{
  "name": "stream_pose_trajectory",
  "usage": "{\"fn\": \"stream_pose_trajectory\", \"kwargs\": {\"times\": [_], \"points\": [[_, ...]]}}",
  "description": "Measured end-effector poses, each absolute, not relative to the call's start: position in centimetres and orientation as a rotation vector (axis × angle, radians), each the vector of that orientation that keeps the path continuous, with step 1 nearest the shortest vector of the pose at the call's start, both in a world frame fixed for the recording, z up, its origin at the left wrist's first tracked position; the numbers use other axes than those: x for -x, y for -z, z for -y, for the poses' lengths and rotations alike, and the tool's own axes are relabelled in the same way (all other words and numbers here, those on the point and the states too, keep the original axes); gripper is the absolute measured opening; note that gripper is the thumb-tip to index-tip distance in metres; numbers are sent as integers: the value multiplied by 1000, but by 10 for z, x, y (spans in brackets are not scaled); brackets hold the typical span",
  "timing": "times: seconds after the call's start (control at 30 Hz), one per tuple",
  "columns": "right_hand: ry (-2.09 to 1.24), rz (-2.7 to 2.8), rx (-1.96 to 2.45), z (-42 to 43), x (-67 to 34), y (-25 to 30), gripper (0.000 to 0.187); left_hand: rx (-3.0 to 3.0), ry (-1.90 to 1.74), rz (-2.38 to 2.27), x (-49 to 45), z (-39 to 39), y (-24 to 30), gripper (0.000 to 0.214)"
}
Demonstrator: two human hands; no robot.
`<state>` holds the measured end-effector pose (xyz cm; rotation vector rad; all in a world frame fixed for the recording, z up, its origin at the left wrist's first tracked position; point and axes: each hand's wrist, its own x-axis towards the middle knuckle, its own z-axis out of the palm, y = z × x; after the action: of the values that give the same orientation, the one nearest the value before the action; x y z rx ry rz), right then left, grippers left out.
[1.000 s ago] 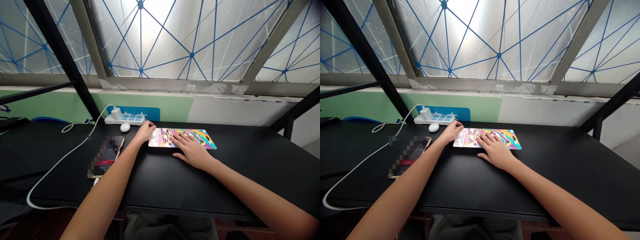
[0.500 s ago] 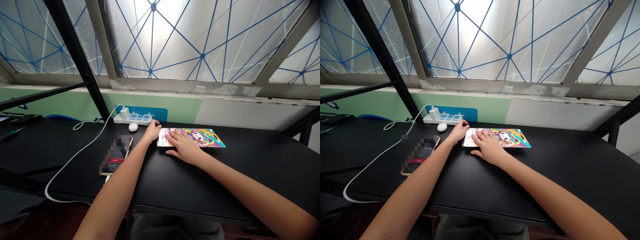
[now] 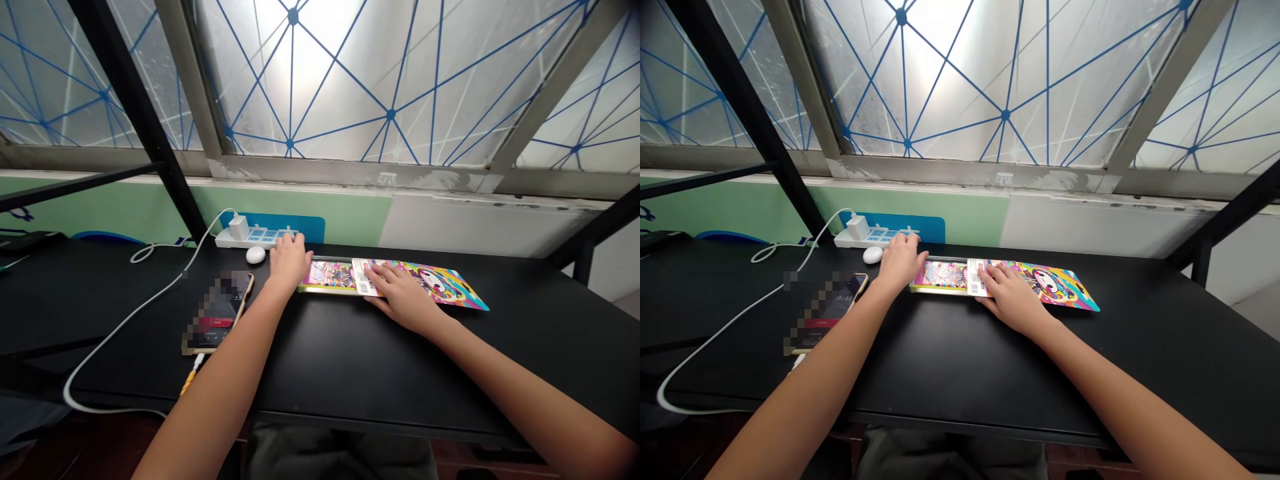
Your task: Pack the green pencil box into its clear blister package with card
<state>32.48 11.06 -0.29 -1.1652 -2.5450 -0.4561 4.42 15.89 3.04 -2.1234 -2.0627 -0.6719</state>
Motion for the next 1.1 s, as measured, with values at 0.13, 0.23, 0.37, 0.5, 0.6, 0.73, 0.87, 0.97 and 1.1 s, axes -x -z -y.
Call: {"fn": "stream_pose_trajectory", "kwargs": {"times": [0.13, 0.23, 0.37, 0.5, 0.6, 0.73, 0.87, 0.97, 1.1], "points": [[474, 2539, 1176, -109, -311, 3, 55, 2539, 620, 1668, -85, -143, -22, 47], [426, 2538, 1144, -107, -316, 0, 53, 2758, 472, 1597, -96, -141, -16, 51], [345, 2570, 1092, -107, -335, -2, 52, 2820, 377, 1689, -94, -145, -18, 59], [333, 2588, 1081, -111, -357, 1, 53, 2847, 328, 1703, -91, -150, -20, 67], [337, 2599, 1076, -114, -375, 7, 56, 2840, 319, 1709, -83, -154, -21, 69], [317, 2580, 1163, -117, -401, 13, 49, 2843, 277, 1750, -60, -160, -26, 70], [294, 2514, 1296, -118, -416, 2, 44, 2809, 286, 1795, -37, -167, -28, 71], [343, 2406, 1271, -111, -410, -16, 47, 2732, 345, 1861, -32, -169, -26, 70], [436, 2399, 1079, -81, -369, -26, 52, 2622, 412, 1869, -37, -169, -22, 68]]}}
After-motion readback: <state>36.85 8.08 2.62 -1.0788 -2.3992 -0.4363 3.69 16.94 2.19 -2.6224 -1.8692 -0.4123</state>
